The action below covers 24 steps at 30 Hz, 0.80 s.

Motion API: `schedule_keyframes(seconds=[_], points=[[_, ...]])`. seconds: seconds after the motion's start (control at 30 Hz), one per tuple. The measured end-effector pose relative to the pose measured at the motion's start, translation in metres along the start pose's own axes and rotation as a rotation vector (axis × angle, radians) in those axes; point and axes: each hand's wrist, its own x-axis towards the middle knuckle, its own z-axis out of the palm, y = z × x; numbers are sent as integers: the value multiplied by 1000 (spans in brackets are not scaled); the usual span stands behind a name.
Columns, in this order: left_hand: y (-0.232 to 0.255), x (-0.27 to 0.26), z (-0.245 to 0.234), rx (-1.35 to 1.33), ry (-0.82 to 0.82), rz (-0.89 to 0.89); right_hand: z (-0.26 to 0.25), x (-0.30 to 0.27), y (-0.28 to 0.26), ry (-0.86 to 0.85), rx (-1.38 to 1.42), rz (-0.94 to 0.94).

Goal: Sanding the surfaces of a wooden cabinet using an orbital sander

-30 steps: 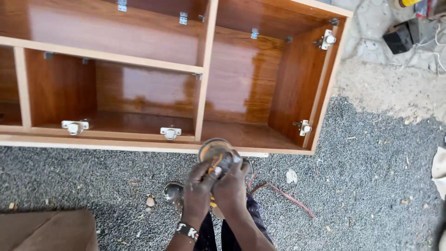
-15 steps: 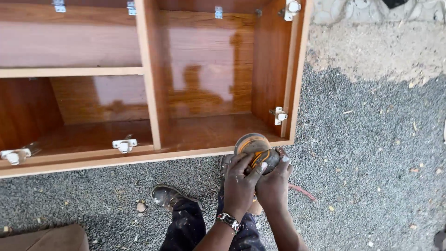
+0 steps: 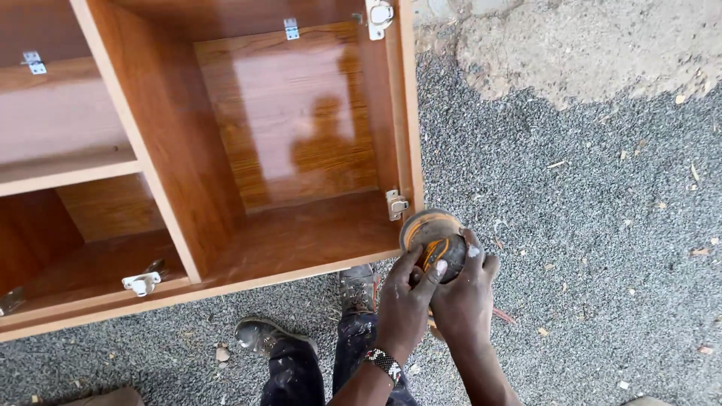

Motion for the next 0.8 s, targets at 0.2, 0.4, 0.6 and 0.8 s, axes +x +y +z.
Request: schedule_keyframes(seconds=[0.2, 0.4, 0.6, 0.8], points=[[95, 13, 1, -41, -70, -32, -30, 37, -47, -8, -73, -215], [87, 10, 6, 136, -81, -3, -27, 45, -16, -42, -11, -126], [-15, -42, -4, 75, -58, -15, 8, -17, 52, -125, -104, 58], [22, -19, -21, 126, -165, -83, 7, -4, 22, -99, -94, 44]])
